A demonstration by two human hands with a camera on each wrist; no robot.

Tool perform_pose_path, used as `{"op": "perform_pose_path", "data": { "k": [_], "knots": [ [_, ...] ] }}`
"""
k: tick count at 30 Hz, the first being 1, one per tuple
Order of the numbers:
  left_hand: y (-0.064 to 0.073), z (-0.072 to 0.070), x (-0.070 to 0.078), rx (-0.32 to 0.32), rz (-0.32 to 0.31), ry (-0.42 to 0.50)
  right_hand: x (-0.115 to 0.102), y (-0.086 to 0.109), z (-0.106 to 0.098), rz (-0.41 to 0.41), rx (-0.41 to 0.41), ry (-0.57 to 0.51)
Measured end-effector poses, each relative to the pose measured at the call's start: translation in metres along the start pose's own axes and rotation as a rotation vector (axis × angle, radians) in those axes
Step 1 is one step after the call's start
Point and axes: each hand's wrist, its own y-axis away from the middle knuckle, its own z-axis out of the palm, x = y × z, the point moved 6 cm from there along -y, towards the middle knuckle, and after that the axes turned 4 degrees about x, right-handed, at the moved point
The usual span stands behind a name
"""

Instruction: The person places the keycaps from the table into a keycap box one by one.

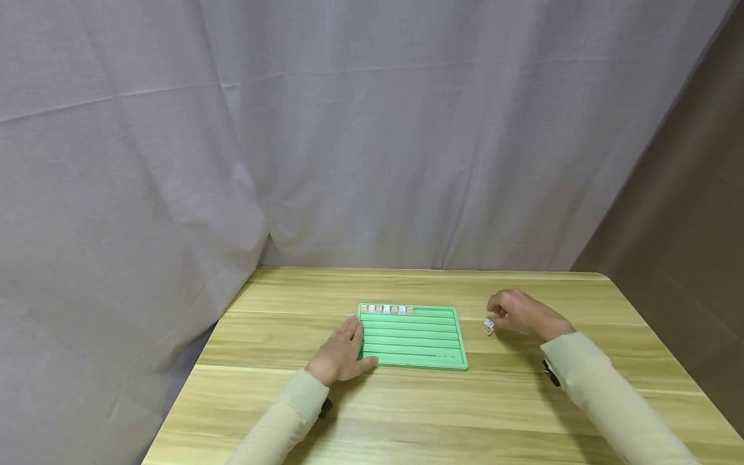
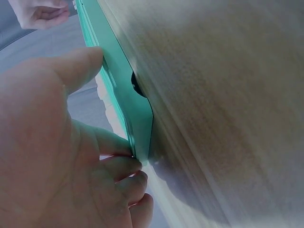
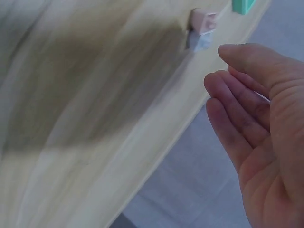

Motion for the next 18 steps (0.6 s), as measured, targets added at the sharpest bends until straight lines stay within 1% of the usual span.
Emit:
{"op": "perform_pose_path", "data": {
  "k": [3, 8, 12, 18],
  "knots": [
    [0.0, 0.0, 0.0, 0.0, 0.001, -0.004, 0.005, 0.006, 0.002, 0.012, -0.006, -0.015],
    [0.0, 0.0, 0.0, -0.001, 0.004, -0.009, 0.011, 0.01, 0.013, 0.044, -0.036, -0.041],
    [0.0, 0.001, 0.0, -0.001, 0.007, -0.013, 0.014, 0.008, 0.021, 0.056, -0.058, -0.036],
    [0.0, -0.001, 0.001, 0.004, 0.008, -0.015, 0.012, -0.001, 0.024, 0.023, -0.054, -0.028]
  ]
}}
